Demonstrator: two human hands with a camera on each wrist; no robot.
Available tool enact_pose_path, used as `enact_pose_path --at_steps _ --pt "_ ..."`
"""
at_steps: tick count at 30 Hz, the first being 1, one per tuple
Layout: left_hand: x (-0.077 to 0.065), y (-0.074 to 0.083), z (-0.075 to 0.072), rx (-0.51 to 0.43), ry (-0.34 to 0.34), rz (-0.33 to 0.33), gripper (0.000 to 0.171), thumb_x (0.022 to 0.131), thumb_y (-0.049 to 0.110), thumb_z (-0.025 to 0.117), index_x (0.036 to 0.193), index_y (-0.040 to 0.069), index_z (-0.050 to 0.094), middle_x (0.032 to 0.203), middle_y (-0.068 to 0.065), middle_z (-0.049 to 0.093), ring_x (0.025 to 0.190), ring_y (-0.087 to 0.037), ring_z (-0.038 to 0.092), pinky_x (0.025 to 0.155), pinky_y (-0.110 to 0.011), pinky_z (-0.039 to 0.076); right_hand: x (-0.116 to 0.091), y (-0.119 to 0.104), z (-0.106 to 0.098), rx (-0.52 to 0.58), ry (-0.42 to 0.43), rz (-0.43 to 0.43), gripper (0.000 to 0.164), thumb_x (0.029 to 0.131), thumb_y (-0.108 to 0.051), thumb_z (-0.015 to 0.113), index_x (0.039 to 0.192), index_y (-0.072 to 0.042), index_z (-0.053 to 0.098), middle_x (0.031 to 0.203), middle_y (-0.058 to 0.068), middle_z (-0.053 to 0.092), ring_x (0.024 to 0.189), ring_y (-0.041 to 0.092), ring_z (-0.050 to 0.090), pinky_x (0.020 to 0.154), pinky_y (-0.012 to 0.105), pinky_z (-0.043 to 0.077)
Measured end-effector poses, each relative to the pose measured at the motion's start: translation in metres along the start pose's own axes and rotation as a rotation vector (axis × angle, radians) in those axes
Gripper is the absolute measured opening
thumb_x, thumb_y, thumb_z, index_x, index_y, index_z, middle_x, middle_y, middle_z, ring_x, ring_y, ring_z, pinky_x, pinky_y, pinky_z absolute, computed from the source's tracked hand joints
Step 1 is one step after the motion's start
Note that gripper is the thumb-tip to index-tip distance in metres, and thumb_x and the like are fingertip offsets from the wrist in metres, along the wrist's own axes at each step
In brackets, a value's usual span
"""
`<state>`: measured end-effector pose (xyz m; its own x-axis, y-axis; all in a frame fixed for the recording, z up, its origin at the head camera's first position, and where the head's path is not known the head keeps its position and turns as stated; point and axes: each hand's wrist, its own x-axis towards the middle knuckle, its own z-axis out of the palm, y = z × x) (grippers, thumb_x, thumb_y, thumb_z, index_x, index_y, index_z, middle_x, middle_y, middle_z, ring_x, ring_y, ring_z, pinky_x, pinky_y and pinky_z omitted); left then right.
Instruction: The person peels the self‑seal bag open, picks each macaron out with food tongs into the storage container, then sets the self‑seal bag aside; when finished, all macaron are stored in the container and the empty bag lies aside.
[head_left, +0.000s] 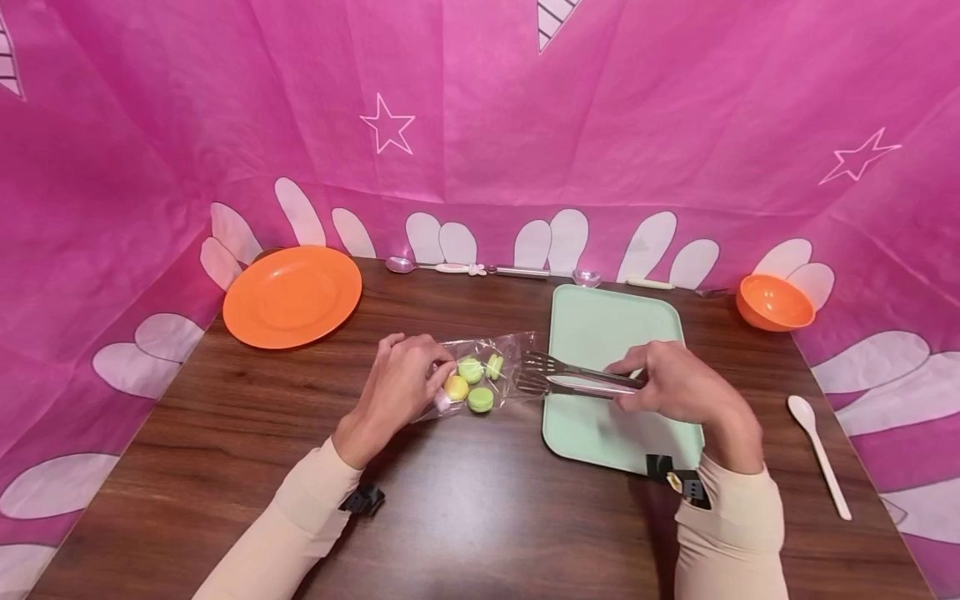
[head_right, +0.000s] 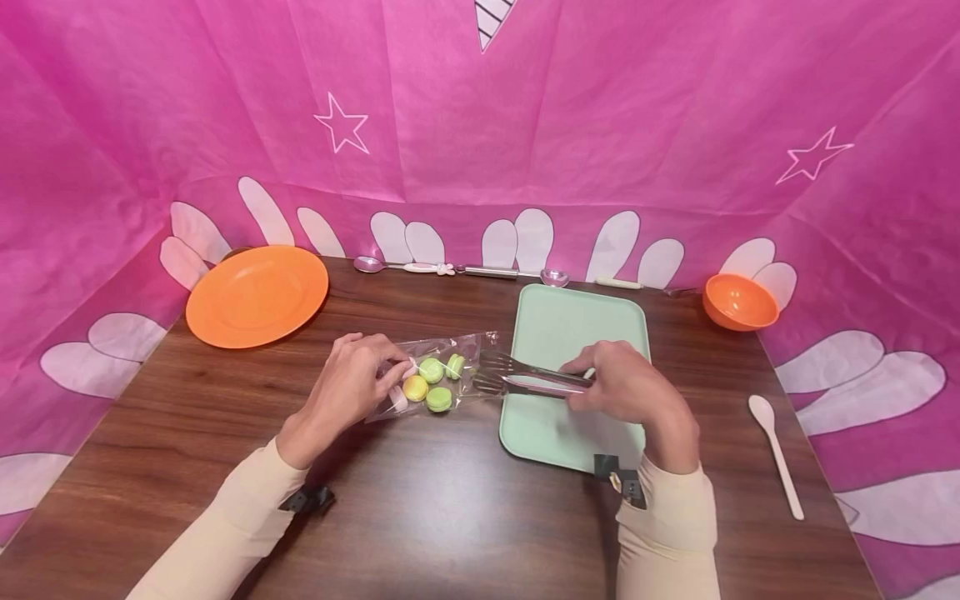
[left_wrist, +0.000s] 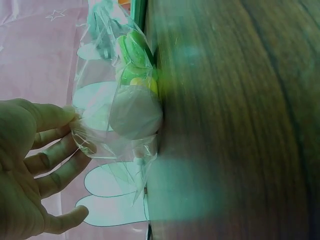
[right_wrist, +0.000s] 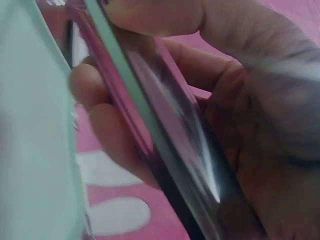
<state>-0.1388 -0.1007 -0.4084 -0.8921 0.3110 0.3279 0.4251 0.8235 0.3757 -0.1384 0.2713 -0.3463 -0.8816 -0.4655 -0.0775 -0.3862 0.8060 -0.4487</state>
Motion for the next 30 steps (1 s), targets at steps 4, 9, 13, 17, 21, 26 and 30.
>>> enact_pose_path --at_steps 4,9,13,17,21,26,30 --pt "0.000 0.001 0.000 0.000 -0.001 0.002 0.008 0.096 0.020 0.081 0.098 0.014 0.085 0.089 0.001 0.077 0.088 -0.020 0.075 0.113 -0.061 0.046 0.015 -0.006 0.014 0.014 -0.004 -0.016 0.038 0.074 -0.012 0.091 0.112 -0.009 0.085 0.095 -0.001 0.079 0.080 0.012 0.058 0.067 0.024 0.047" --pt "0.000 0.002 0.000 -0.003 -0.001 0.012 0.006 0.096 0.019 0.081 0.098 0.014 0.085 0.088 0.001 0.077 0.086 -0.020 0.074 0.112 -0.063 0.047 0.026 -0.009 0.026 0.039 -0.013 -0.005 0.040 0.073 -0.010 0.090 0.112 -0.007 0.085 0.095 0.003 0.080 0.080 0.014 0.058 0.067 0.025 0.045" --pt "-0.001 0.002 0.001 -0.009 0.005 0.014 0.005 0.095 0.018 0.081 0.096 0.015 0.085 0.089 0.001 0.077 0.087 -0.019 0.074 0.112 -0.063 0.047 0.026 -0.010 0.025 0.028 0.000 0.004 0.040 0.073 -0.011 0.090 0.113 -0.008 0.085 0.097 0.002 0.080 0.080 0.013 0.058 0.066 0.024 0.045" --pt "-0.001 0.002 0.001 -0.009 0.010 0.015 0.004 0.095 0.019 0.082 0.096 0.015 0.085 0.088 0.001 0.077 0.087 -0.019 0.075 0.112 -0.063 0.047 0.016 -0.005 0.013 0.006 0.023 0.009 0.037 0.076 -0.014 0.090 0.112 -0.007 0.085 0.097 0.002 0.079 0.082 0.014 0.058 0.065 0.024 0.045" --pt "0.000 0.002 0.002 -0.001 0.015 0.021 0.004 0.095 0.019 0.082 0.095 0.015 0.085 0.087 0.001 0.076 0.086 -0.019 0.074 0.112 -0.063 0.048 0.000 0.007 -0.003 -0.002 0.080 0.106 0.040 0.079 -0.015 0.090 0.117 -0.006 0.083 0.097 0.004 0.079 0.083 0.016 0.058 0.064 0.024 0.044" --pt "0.000 0.002 0.004 0.007 0.013 0.030 0.004 0.095 0.018 0.082 0.095 0.015 0.085 0.086 0.001 0.075 0.083 -0.018 0.074 0.111 -0.064 0.048 -0.009 0.025 -0.012 0.016 0.193 0.369 0.052 0.085 -0.022 0.086 0.131 0.001 0.075 0.097 0.021 0.075 0.078 0.026 0.053 0.058 0.030 0.040" --pt "0.000 0.003 0.005 0.005 0.007 0.030 0.004 0.095 0.018 0.082 0.095 0.014 0.084 0.085 0.001 0.075 0.083 -0.018 0.073 0.111 -0.064 0.048 -0.002 0.035 -0.004 -0.011 0.285 0.510 0.057 0.088 -0.029 0.082 0.135 0.002 0.071 0.116 0.036 0.071 0.087 0.038 0.056 0.062 0.033 0.041"
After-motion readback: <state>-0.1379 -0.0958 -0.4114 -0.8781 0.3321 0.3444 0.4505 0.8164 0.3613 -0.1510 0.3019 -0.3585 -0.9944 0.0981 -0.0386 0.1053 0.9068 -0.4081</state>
